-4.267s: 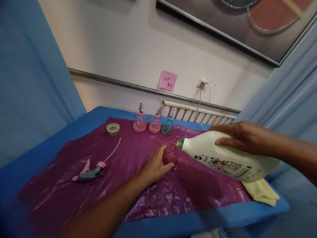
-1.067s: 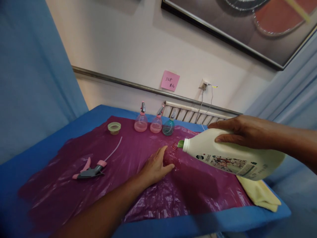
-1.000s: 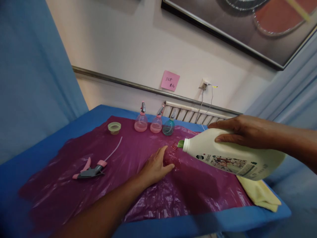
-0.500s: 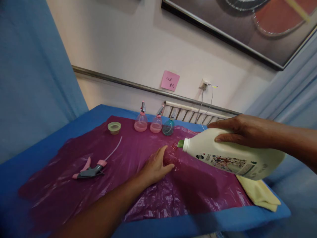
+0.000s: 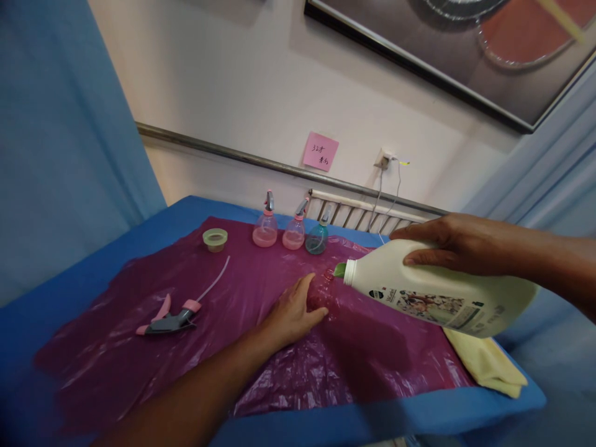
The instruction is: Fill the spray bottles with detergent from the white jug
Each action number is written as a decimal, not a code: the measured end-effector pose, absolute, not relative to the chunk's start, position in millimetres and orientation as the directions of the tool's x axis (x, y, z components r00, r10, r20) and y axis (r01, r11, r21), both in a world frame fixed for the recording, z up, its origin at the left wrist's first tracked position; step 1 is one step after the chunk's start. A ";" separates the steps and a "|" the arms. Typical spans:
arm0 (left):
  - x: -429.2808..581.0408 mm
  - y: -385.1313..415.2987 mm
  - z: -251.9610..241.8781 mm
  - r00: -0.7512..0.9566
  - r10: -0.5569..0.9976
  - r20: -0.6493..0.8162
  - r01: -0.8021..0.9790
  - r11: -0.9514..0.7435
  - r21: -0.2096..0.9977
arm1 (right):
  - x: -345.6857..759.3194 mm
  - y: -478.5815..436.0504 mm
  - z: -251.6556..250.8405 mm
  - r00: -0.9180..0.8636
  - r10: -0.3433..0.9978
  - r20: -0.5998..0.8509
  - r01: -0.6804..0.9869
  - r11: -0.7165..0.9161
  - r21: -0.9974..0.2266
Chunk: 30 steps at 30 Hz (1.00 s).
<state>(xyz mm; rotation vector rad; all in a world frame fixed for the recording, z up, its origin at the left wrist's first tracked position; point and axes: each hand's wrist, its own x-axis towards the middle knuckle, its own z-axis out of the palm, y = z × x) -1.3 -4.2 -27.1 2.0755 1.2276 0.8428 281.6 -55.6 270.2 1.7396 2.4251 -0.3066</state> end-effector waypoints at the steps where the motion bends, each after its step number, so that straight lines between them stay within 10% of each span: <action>1: -1.3 -4.3 -27.3 0.378 0.897 0.229 0.530 -0.412 0.741 | 281.4 -55.5 270.1 -0.320 0.918 -0.233 0.947 0.309 -0.084; 30: -1.1 -4.9 -27.9 0.375 0.896 0.238 0.533 -0.418 0.735 | 288.6 -47.7 271.2 -0.342 0.899 -0.274 0.940 0.334 -0.075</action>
